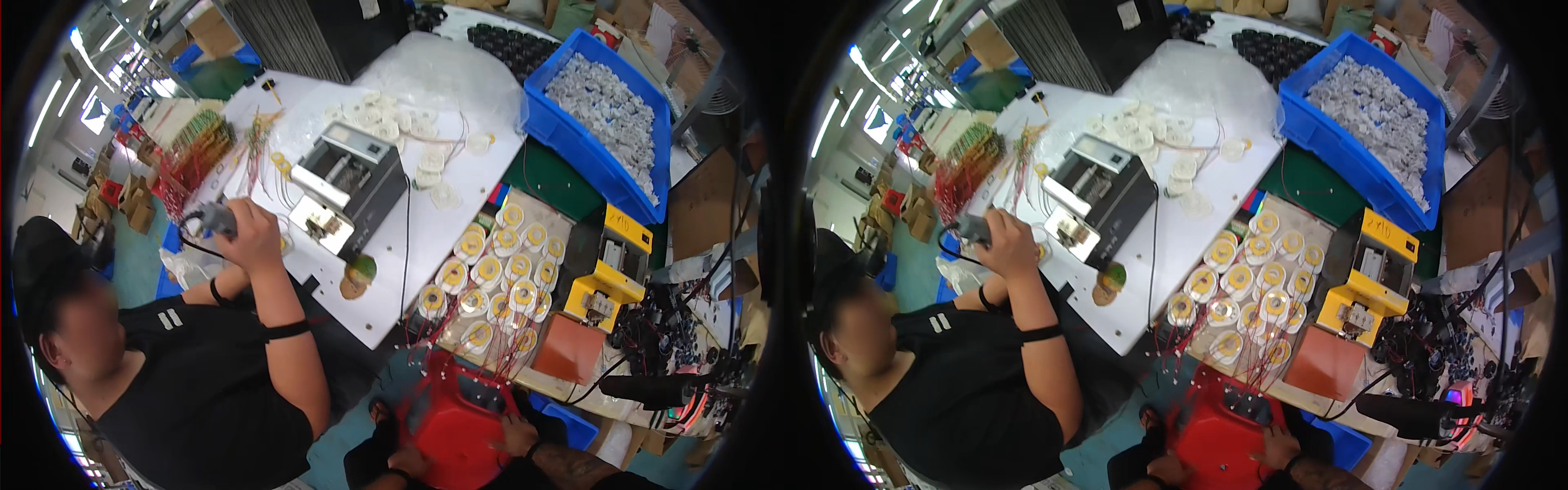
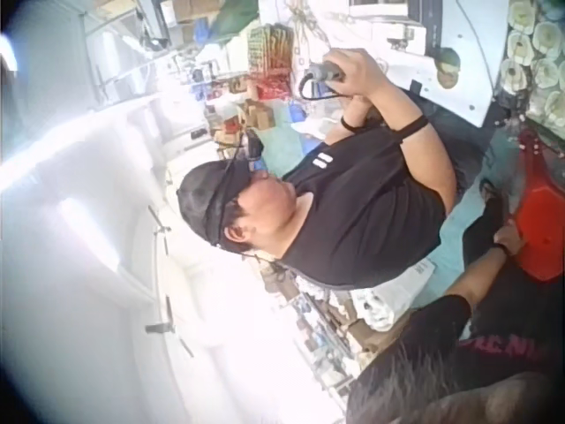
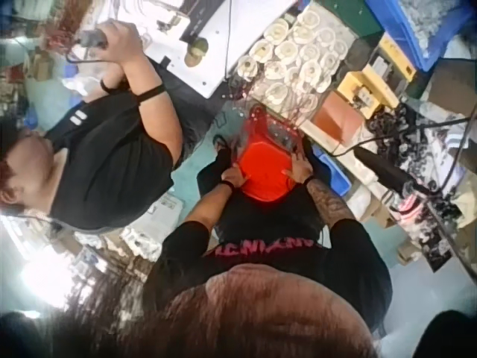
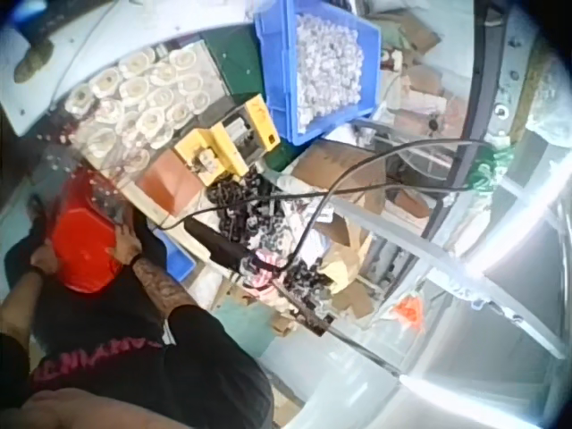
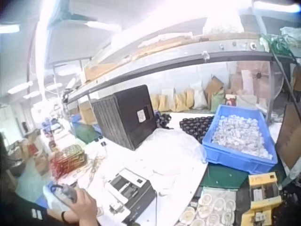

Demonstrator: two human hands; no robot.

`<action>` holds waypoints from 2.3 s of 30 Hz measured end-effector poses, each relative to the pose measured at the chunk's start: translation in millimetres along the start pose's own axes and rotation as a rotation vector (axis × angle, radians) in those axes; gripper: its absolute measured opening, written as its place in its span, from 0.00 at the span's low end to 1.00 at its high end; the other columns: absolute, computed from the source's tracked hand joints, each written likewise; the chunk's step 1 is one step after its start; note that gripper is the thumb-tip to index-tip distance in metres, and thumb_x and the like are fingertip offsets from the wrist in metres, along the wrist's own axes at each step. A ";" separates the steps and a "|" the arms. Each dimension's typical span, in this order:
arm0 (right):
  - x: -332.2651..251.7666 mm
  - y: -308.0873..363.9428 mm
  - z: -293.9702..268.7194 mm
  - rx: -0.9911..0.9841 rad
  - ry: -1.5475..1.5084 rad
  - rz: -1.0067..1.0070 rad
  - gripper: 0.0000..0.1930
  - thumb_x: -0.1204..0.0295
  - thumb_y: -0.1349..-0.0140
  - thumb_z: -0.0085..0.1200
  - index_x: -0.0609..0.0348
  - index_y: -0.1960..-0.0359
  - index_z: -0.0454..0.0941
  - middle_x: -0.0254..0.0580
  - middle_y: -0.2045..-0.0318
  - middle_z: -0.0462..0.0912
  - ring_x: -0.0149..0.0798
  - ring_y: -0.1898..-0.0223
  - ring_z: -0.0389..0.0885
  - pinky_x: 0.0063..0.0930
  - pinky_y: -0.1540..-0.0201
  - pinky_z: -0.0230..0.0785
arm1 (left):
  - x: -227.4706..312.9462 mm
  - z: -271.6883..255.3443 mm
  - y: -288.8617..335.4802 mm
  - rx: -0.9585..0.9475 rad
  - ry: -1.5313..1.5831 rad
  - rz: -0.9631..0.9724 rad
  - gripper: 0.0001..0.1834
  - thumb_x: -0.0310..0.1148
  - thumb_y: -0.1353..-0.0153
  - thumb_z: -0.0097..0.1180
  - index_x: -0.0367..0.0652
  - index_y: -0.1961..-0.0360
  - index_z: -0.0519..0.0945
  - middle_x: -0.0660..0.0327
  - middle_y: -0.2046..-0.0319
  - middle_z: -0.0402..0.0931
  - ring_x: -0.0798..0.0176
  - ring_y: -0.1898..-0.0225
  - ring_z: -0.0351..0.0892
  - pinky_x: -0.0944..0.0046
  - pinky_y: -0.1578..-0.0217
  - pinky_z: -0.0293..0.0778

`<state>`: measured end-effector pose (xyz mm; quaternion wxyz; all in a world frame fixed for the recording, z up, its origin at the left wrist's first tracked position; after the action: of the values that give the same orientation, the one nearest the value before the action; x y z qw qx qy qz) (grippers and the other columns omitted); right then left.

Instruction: Assembling small electronic components using hand-held testing or soldering tools at a workstation.

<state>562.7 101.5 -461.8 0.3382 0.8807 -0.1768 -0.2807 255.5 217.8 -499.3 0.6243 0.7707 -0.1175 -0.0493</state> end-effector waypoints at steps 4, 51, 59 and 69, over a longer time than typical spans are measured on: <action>11.4 -3.9 16.1 -0.047 0.113 -0.039 0.53 0.31 0.43 0.62 0.62 0.28 0.65 0.63 0.41 0.79 0.67 0.44 0.82 0.55 0.44 0.79 | 13.4 -17.6 20.9 0.183 -0.225 0.136 0.37 0.59 0.26 0.54 0.30 0.38 0.76 0.47 0.47 0.85 0.51 0.44 0.85 0.52 0.39 0.78; -29.2 -10.5 56.9 -0.540 0.120 0.126 0.45 0.37 0.44 0.66 0.53 0.31 0.72 0.53 0.40 0.84 0.52 0.39 0.84 0.60 0.41 0.75 | 76.3 -51.1 3.9 0.140 -0.375 0.472 0.46 0.69 0.44 0.65 0.78 0.25 0.65 0.50 0.23 0.59 0.35 0.31 0.73 0.23 0.33 0.61; 3.6 -29.1 58.4 -0.531 -0.179 0.299 0.58 0.32 0.47 0.64 0.57 0.22 0.58 0.58 0.33 0.77 0.57 0.32 0.77 0.55 0.30 0.66 | 58.2 -71.7 -7.2 0.199 -0.264 0.481 0.41 0.70 0.37 0.54 0.73 0.25 0.65 0.43 0.38 0.79 0.36 0.43 0.84 0.33 0.45 0.78; -12.3 -40.8 -17.9 -0.492 -0.779 0.134 0.54 0.36 0.49 0.73 0.56 0.27 0.67 0.56 0.33 0.78 0.53 0.33 0.77 0.44 0.28 0.65 | 36.8 -131.4 -9.5 0.090 0.013 0.319 0.46 0.72 0.41 0.59 0.59 0.27 0.69 0.44 0.51 0.86 0.37 0.47 0.86 0.43 0.44 0.80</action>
<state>569.1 145.5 -474.5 0.4630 0.5898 -0.2752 -0.6016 321.5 335.5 -477.6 0.5899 0.7697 -0.2365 0.0605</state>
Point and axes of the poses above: each hand's wrist, its own y-axis away from the middle knuckle, its own z-axis out of the palm, x = y × z, the point moved 5 cm from there along -y, towards the middle knuckle
